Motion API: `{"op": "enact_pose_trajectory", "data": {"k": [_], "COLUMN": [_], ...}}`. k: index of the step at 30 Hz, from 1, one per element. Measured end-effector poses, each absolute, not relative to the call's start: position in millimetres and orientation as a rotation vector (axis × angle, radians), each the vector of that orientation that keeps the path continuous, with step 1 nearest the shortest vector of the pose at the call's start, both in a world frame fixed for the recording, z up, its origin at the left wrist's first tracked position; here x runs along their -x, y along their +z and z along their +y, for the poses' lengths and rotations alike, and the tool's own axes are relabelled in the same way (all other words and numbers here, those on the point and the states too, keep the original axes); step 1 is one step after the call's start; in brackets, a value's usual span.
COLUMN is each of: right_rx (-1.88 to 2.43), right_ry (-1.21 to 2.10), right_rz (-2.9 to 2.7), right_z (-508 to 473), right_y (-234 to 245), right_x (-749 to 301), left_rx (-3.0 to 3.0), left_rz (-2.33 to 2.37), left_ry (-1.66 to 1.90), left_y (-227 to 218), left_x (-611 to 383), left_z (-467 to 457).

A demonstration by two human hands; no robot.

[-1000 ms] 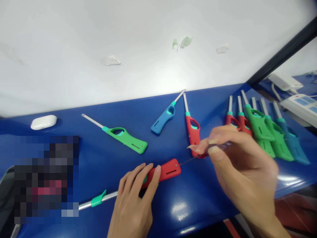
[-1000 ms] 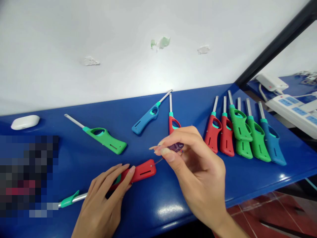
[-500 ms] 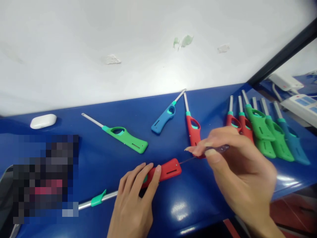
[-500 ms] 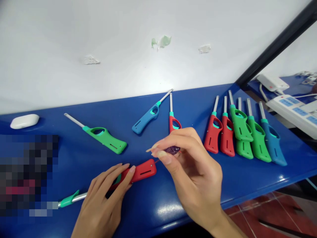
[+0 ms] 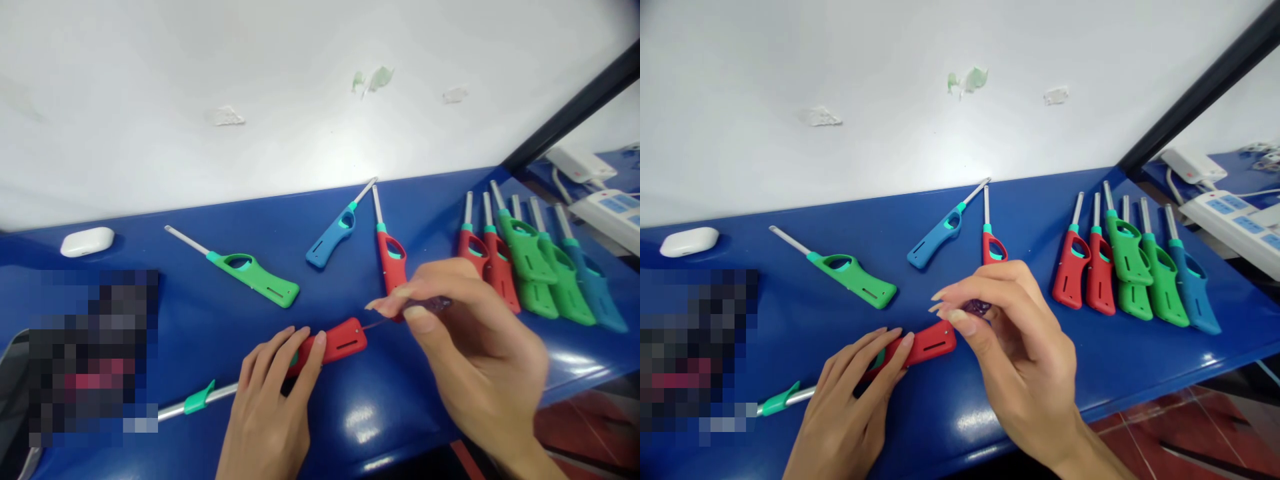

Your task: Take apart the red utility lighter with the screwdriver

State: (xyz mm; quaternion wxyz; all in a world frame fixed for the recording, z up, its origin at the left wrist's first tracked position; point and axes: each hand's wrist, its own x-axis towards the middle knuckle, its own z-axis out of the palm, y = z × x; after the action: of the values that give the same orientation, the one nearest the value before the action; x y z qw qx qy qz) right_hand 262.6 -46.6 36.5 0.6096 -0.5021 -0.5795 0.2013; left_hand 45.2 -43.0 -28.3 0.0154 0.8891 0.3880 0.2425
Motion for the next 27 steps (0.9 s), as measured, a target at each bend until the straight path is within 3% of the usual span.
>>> {"op": "enact_pose_trajectory", "data": {"k": [27], "right_rx": [1.172], "right_ry": [0.487], "right_rz": [-1.292], "right_z": [-37.3], "right_y": [35.5], "right_x": [-248.4], "left_rx": [-2.794], "left_rz": [1.132], "left_ry": [0.723], "left_y": [-31.3], "left_x": [-42.6], "left_z": [-41.2]}}
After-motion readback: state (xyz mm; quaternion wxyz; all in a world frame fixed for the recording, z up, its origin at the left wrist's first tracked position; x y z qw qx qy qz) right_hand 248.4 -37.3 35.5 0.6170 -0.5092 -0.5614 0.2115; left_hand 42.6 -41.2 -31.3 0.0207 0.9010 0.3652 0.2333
